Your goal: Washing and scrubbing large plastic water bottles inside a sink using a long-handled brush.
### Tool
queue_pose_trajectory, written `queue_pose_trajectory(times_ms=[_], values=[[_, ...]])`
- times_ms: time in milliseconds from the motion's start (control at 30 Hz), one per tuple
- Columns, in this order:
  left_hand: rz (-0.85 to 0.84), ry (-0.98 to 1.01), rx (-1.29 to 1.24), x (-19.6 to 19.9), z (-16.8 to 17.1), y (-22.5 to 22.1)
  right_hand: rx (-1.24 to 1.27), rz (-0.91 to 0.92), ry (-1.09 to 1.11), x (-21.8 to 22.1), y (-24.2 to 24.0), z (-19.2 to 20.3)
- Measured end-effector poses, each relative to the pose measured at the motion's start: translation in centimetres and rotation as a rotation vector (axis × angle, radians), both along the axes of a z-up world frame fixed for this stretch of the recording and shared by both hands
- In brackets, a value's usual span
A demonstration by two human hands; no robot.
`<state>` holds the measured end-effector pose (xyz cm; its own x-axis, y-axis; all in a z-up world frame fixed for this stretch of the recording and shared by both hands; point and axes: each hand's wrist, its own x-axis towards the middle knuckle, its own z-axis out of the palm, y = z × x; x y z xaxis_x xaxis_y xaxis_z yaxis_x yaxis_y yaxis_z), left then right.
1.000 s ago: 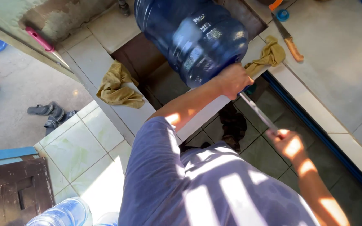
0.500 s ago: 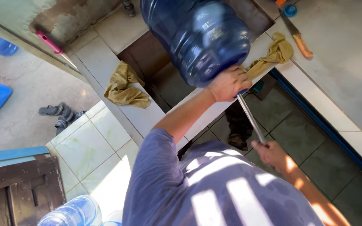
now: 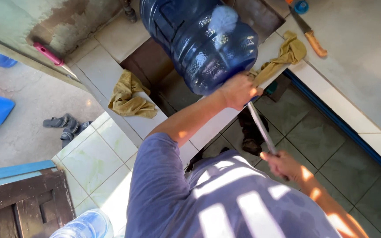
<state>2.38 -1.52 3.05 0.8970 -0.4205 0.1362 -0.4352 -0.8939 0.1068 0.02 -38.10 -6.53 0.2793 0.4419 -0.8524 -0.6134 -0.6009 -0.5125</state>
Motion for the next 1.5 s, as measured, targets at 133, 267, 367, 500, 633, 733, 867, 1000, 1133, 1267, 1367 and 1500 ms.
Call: queue_pose_trajectory(times_ms=[133,267,367,500,633,733,867,1000,1133,1267,1367,1500], values=[[-0.046,-0.020,0.013,0.5,0.6,0.6,-0.622,0.470,-1.297,3.2,0.6,3.2],[-0.002,-0.044,-0.045,-0.1,1.0,0.4,-0.323,0.273,-0.789,1.8,0.8,1.8],[-0.037,-0.191,-0.075,-0.2,0.2,0.4,-0.094,0.273,-0.289,0.9,-2.4,-3.1],[-0.050,-0.100,-0.073,0.0,0.8,0.6,-0.646,0.445,-1.277,1.2,2.0,5.6],[-0.005,-0.007,-0.077,0.1,1.7,0.5,-0.670,0.376,-1.267,0.9,2.9,7.5],[0.010,-0.013,-0.063,-0.2,1.9,0.4,-0.507,0.299,-1.002,0.9,3.6,6.9],[-0.027,-0.031,-0.057,-0.2,0.8,-0.1,-0.363,0.296,-0.948,1.1,2.5,3.9],[0.001,0.015,-0.052,-1.0,1.7,-0.1,-0.367,0.313,-1.174,0.1,6.8,9.3],[-0.002,-0.059,-0.062,-1.6,1.3,0.2,0.042,0.049,-0.112,-0.4,6.0,5.2],[-0.043,-0.102,-0.116,-1.1,-0.1,0.2,-0.086,0.302,-1.151,-0.1,8.5,8.5],[-0.026,-0.108,-0.016,-2.6,1.7,0.8,0.296,-0.055,0.146,-1.0,7.9,6.3],[-0.104,-0.144,0.002,-3.5,1.0,1.7,-0.121,0.072,-0.430,-3.2,11.0,6.4]])
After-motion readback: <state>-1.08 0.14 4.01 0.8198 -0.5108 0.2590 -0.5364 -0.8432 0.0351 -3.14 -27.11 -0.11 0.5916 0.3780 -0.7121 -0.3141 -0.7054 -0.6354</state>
